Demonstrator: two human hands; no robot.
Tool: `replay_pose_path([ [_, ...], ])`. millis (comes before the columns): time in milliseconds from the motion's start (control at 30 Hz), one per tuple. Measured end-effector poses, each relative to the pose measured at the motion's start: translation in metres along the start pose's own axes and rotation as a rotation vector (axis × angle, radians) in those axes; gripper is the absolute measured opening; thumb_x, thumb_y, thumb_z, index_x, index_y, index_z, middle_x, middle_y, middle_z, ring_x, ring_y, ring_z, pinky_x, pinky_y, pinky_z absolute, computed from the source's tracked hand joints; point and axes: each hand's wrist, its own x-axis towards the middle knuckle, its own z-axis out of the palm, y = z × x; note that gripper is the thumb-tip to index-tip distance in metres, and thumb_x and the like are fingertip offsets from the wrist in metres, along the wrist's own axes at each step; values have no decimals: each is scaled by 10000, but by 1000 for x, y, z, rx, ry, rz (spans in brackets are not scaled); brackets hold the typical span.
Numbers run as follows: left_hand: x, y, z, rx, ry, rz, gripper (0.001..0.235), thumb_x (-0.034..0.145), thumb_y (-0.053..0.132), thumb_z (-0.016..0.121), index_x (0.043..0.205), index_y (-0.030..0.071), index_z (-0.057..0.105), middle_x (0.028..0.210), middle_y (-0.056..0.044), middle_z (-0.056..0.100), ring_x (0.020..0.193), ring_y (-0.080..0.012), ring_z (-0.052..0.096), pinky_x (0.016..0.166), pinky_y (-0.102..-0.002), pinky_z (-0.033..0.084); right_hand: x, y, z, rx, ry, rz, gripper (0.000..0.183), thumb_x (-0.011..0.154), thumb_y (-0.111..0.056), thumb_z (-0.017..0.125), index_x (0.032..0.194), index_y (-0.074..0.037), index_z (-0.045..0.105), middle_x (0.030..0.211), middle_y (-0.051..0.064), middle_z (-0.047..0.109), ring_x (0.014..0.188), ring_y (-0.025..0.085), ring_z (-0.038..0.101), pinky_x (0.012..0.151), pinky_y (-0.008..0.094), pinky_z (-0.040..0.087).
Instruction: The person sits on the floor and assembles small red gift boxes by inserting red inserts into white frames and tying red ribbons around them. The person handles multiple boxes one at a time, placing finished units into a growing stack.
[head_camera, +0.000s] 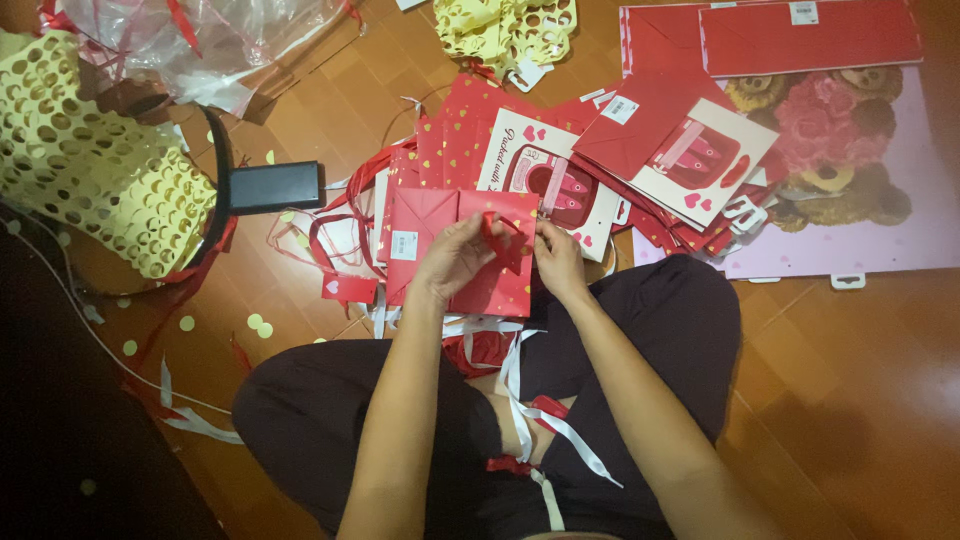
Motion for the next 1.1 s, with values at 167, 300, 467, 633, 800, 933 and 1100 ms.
replay_pose_path([
  [167,15,-20,-17,37,170,-47,547,1041,523,457,1255,53,637,1107,-101,751,1073,-272,717,969,-426,544,-1,-3,-2,-58,-6,51,176,945,-91,607,1095,-38,682,941,152,712,817,281,700,747,396,538],
  [300,27,-44,-37,104,216,-112,728,1048,605,300,1326,0,592,1162,-156,749,1084,-295,718,946,-434,535,-5,0,1,-220,76,-178,112,913,-82,640,994,-25,692,976,174,704,954,370,668,849,457,511],
  [467,28,-49,-47,156,223,-151,806,1043,634,201,1366,-2,576,1195,-154,730,1100,-277,716,947,-434,532,-6,15,-4,-380,131,-111,119,958,-104,632,925,-19,708,944,208,663,915,405,634,833,501,483],
  [633,26,-47,-46,165,238,-175,809,1053,624,174,1378,9,589,1218,-144,722,1096,-259,701,955,-424,543,9,38,-46,269,413,280,154,1053,-171,543,1050,-49,638,926,151,663,828,328,630,741,454,481],
  [800,20,-44,-38,206,229,-139,697,1075,553,254,1349,14,601,1213,-150,739,1110,-271,723,946,-405,548,14,36,-62,1110,427,192,151,1111,-172,466,1170,-44,522,1122,109,668,1067,249,703,988,487,607],
  [933,14,-42,-4,463,369,-67,578,1038,466,472,1275,-21,674,1136,-192,779,1030,-279,771,907,-399,619,14,23,-59,1308,293,279,141,1097,-198,427,1119,-69,481,1086,160,684,1016,299,738,965,512,589],
  [1100,-12,-62,50,1450,464,405,550,755,374,827,1134,33,620,986,-170,750,930,-331,726,781,-449,554,10,18,-51,1269,153,348,139,1098,-210,461,1137,-90,517,939,107,656,792,233,657,819,461,594],
])
